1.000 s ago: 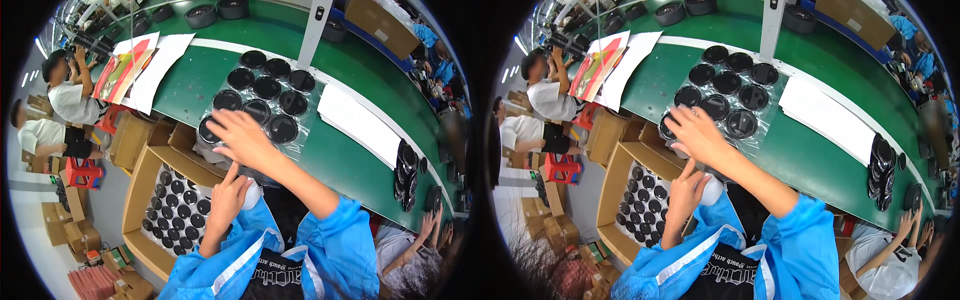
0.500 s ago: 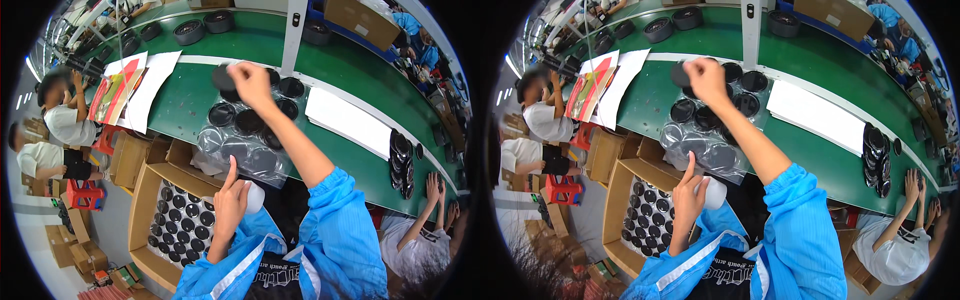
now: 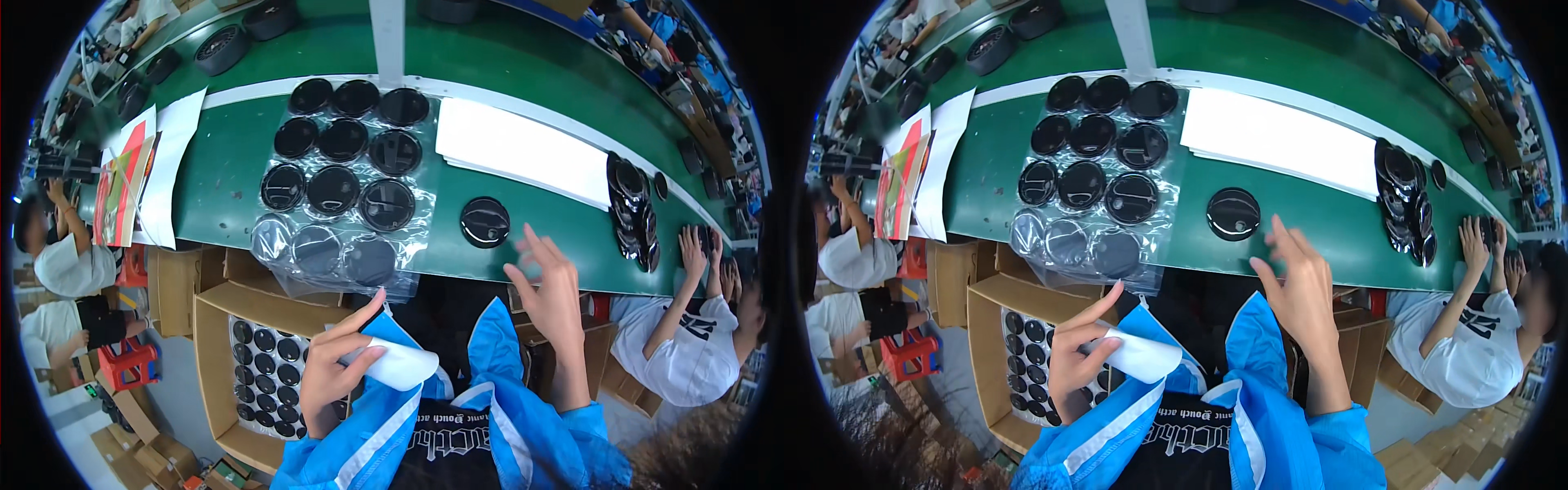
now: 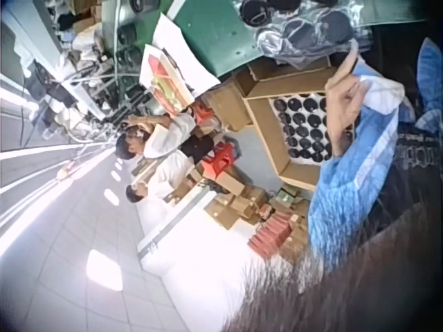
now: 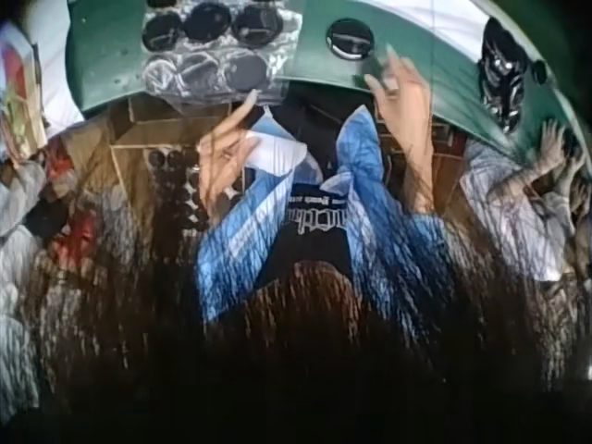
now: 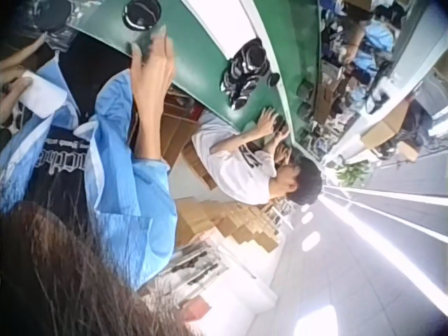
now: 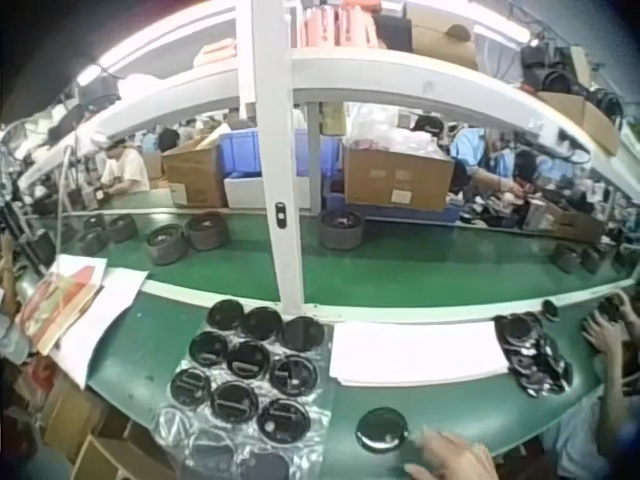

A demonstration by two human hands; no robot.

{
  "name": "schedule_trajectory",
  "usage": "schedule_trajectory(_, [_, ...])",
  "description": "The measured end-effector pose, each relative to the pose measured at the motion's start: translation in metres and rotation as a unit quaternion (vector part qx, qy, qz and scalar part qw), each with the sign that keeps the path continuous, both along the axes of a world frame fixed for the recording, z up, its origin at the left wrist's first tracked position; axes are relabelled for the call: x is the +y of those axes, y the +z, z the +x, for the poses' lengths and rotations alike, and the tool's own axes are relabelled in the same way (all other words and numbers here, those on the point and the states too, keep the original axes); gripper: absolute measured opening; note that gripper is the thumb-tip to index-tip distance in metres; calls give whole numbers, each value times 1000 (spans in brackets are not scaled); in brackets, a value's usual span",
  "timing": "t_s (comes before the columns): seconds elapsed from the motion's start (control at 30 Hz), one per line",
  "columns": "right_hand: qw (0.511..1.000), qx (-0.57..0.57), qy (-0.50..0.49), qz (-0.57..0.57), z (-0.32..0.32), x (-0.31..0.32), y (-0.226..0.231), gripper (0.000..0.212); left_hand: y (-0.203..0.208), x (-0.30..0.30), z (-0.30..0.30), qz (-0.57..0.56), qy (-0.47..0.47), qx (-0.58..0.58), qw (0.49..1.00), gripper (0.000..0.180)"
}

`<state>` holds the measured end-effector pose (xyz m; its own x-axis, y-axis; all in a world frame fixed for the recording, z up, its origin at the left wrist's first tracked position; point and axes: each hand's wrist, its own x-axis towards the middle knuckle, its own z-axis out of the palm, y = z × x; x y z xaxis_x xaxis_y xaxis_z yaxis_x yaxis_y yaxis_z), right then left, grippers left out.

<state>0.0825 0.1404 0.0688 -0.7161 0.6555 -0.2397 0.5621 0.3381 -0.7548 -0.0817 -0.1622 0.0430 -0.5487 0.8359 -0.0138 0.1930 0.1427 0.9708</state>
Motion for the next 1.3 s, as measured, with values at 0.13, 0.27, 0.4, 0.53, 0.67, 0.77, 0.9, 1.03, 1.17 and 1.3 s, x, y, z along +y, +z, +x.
schedule_trajectory(0.13, [931,58,203,299,-22,32,-36,77,-1,34,-3,-43,-44,38,997,14])
schedule_trajectory(0.27, [942,44,211,258,-36,20,-37,88,-2,47,-1,-80,-58,88,991,17])
schedule_trajectory(0.4, [948,6,179,264,-46,8,-38,96,-2,44,6,-112,-10,137,984,18])
schedule_trajectory(0.53, [930,126,165,303,-62,6,-39,91,3,54,3,-163,-2,167,972,18])
schedule_trajectory(0.67, [873,229,272,333,-122,-10,-28,70,-18,57,3,-170,2,245,955,20])
schedule_trajectory(0.77, [825,236,358,369,-159,4,-53,57,-18,59,6,-178,17,235,955,21])
schedule_trajectory(0.9, [795,268,419,347,-178,16,-59,42,-24,61,15,-184,54,239,952,23])
schedule_trajectory(1.03, [948,298,96,61,-200,58,-20,34,-16,66,14,-178,77,210,958,24])
schedule_trajectory(1.17, [936,331,101,61,-139,86,21,25,-16,63,7,-175,83,166,967,22])
schedule_trajectory(1.3, [953,96,221,182,-48,108,-1,20,-4,51,7,-86,53,159,982,19])
